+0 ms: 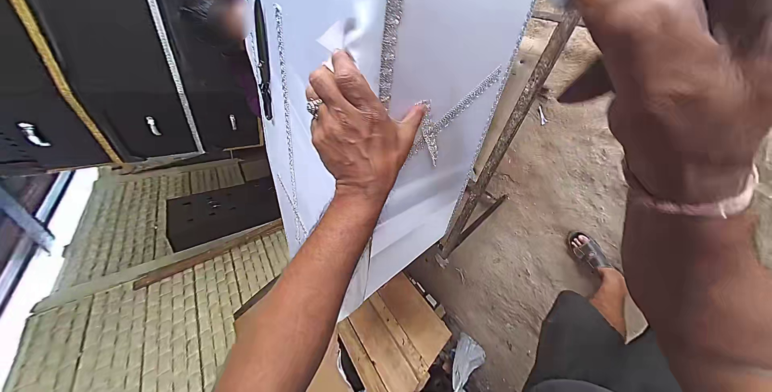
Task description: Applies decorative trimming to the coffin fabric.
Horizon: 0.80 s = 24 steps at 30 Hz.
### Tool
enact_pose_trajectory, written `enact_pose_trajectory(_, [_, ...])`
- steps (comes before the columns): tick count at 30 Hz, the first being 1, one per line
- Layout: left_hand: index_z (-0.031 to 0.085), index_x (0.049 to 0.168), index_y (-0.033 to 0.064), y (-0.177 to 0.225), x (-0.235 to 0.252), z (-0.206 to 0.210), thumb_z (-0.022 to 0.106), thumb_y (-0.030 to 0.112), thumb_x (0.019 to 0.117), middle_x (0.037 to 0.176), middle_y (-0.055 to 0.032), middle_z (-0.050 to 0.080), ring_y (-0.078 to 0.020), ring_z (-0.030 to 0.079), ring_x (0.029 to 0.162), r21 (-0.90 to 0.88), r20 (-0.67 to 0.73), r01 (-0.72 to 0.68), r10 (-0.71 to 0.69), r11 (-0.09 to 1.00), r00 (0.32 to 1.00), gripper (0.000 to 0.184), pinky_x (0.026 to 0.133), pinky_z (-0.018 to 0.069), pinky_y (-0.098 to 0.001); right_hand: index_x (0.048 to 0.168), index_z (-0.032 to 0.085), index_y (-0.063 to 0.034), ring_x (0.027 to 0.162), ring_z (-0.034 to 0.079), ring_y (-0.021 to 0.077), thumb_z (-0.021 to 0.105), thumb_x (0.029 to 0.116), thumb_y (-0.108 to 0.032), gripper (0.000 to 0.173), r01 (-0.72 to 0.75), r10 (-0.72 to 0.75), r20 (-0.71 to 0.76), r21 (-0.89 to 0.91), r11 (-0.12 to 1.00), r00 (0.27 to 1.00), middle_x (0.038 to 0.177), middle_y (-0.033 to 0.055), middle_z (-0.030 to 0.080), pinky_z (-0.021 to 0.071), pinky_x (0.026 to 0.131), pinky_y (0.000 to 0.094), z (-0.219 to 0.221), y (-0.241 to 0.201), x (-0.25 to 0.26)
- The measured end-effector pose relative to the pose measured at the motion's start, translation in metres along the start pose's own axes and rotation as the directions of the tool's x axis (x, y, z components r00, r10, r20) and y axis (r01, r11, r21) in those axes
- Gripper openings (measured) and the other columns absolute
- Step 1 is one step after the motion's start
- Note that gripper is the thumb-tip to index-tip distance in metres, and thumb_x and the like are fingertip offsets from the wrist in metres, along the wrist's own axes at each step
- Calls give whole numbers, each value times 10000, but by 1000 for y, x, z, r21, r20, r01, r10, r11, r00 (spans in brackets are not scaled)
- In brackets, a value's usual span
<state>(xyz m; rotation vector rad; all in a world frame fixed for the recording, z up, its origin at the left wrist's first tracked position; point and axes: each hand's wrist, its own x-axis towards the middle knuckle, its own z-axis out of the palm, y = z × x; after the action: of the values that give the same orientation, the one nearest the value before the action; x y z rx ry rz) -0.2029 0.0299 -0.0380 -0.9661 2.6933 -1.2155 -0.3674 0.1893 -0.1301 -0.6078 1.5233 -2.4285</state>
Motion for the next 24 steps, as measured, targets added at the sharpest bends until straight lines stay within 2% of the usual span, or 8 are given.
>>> enact_pose_trajectory(1, [358, 1498, -67, 0, -1, 0, 685, 809, 708, 1309, -312, 513, -448, 620, 1015, 9, -4, -6, 6, 1000, 1000, 1224, 712, 531, -535, 1206, 562, 8, 1014, 685, 137, 705, 931, -216, 382, -96, 95, 13, 52, 994, 995, 1094, 50, 682, 603, 895, 352, -15, 12, -27])
enact_pose_trajectory(2, [348, 1502, -75, 0, 0, 0, 680, 815, 707, 1316, -319, 510, -454, 618, 1022, 16, -9, -9, 9, 1000, 1000, 1238, 721, 529, -541, 1285, 523, -6, 1033, 685, 115, 703, 934, -208, 442, -214, 212, 46, 60, 975, 976, 1143, 39, 685, 601, 909, 327, -24, 23, -55])
enact_pose_trajectory(5, [317, 1492, -79, 0, -3, 0, 680, 826, 696, 1326, -338, 485, -477, 619, 1007, 29, -11, -14, 15, 999, 1000, 1259, 719, 527, -569, 1198, 614, -117, 738, 673, 55, 700, 873, -210, 349, -552, 535, 249, -3, 834, 807, 950, -28, 706, 592, 606, 280, -14, 47, -127])
enact_pose_trajectory(6, [305, 1493, -82, 0, -4, 0, 680, 827, 696, 1335, -346, 476, -484, 619, 1007, 36, -15, -15, 16, 999, 1000, 1266, 718, 527, -571, 1167, 621, -128, 714, 663, 63, 707, 853, -207, 335, -607, 579, 341, -30, 794, 741, 909, -26, 693, 583, 602, 298, -5, 56, -145])
enact_pose_trajectory(10, [283, 1499, -72, 0, -6, -1, 683, 832, 687, 1354, -346, 466, -494, 610, 1040, 65, -11, -15, 16, 998, 1000, 1280, 742, 528, -577, 1161, 649, -124, 967, 641, 81, 692, 877, -196, 296, -675, 591, 585, -97, 731, 555, 1107, 13, 661, 538, 842, 340, 31, 87, -188])
enact_pose_trajectory(13, [294, 1492, -71, 1, -6, -1, 679, 838, 681, 1325, -327, 484, -475, 623, 999, 77, -26, -17, 19, 997, 999, 1277, 729, 526, -572, 1213, 648, -101, 959, 635, 103, 670, 896, -307, 379, -645, 581, 595, -133, 752, 555, 1063, 29, 668, 523, 854, 364, 44, 98, -200])
enact_pose_trajectory(18, [310, 1497, -75, 2, -3, 1, 687, 826, 679, 1342, -322, 498, -478, 617, 1064, 79, -15, -11, 13, 997, 1000, 1274, 772, 529, -579, 1053, 670, -136, 711, 596, 24, 679, 905, -475, 370, -602, 549, 558, -107, 791, 622, 792, -58, 627, 512, 671, 280, 40, 115, -200])
enact_pose_trajectory(24, [308, 1496, -68, 3, -4, -1, 715, 793, 683, 1349, -318, 490, -464, 632, 1016, 70, -26, -20, 22, 997, 999, 1252, 735, 527, -565, 890, 646, -175, 622, 534, -6, 679, 897, -492, 319, -529, 479, 569, -90, 844, 668, 711, -97, 573, 455, 580, 239, 39, 121, -191])
